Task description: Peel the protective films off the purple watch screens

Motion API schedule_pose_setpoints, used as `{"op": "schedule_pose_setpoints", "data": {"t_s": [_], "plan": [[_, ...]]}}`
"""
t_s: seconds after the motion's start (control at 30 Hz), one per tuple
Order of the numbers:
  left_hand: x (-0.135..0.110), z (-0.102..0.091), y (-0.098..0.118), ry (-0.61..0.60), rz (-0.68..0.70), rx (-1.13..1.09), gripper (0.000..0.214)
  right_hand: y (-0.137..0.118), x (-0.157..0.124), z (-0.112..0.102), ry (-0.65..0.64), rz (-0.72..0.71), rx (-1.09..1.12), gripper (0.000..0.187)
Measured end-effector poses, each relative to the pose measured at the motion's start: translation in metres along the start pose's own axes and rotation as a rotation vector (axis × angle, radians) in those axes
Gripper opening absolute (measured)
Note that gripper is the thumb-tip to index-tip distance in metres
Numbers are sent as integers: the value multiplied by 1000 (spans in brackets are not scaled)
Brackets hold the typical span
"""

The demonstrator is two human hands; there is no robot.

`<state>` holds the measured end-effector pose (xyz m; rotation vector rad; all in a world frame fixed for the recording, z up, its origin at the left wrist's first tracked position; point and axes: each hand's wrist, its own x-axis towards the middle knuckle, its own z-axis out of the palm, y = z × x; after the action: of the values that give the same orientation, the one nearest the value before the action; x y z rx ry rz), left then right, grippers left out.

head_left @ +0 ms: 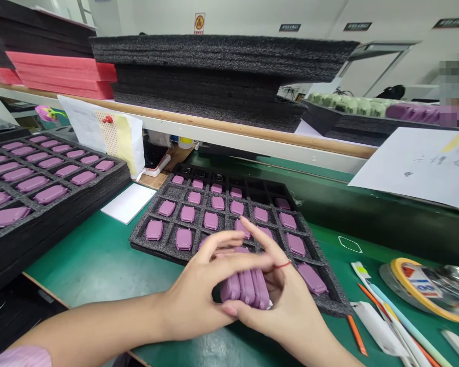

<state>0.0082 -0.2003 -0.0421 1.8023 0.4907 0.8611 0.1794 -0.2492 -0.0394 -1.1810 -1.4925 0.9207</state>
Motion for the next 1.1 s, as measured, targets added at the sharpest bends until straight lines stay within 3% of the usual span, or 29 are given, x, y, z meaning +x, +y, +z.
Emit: {"op": "schedule_pose_setpoints", "data": {"t_s": [0.1, 0.13, 0.2, 0.23, 0.3, 0.37, 0.43, 0.53, 0.73, 0.9, 1.0, 1.1], "plan": [[0, 0, 0, -14, -217, -240, 129, 1, -1, -2, 58, -183, -150, 108], [1, 0, 1, -61, -305, -372, 143, 3, -1, -3, 65, -234, -204, 107], [5, 1, 3, -152, -470, -637, 151, 6, 0, -5, 82, -294, -280, 104], [7, 1, 3, -176, -525, -741, 145, 7, 0, -5, 79, -310, -301, 102], [11, 3, 2, -160, -588, -859, 114, 9, 2, -6, 29, -356, -364, 93], [13, 5, -1, -118, -611, -884, 77, 7, 4, -8, -67, -413, -463, 82], [13, 7, -4, -89, -632, -901, 62, 0, 6, -12, -135, -418, -548, 77], [12, 8, -5, -39, -635, -943, 62, -14, 9, -20, -92, -342, -538, 69], [12, 5, -3, -44, -547, -893, 53, -27, 13, -28, -70, -287, -378, 8], [12, 3, -3, -66, -608, -1078, 48, -27, 13, -31, 151, -392, -383, 9], [11, 4, -4, -28, -653, -1197, 47, -31, 10, -27, 51, -539, -538, 20], [12, 5, -5, -5, -682, -1259, 48, -31, 10, -20, 14, -590, -641, 13]]}}
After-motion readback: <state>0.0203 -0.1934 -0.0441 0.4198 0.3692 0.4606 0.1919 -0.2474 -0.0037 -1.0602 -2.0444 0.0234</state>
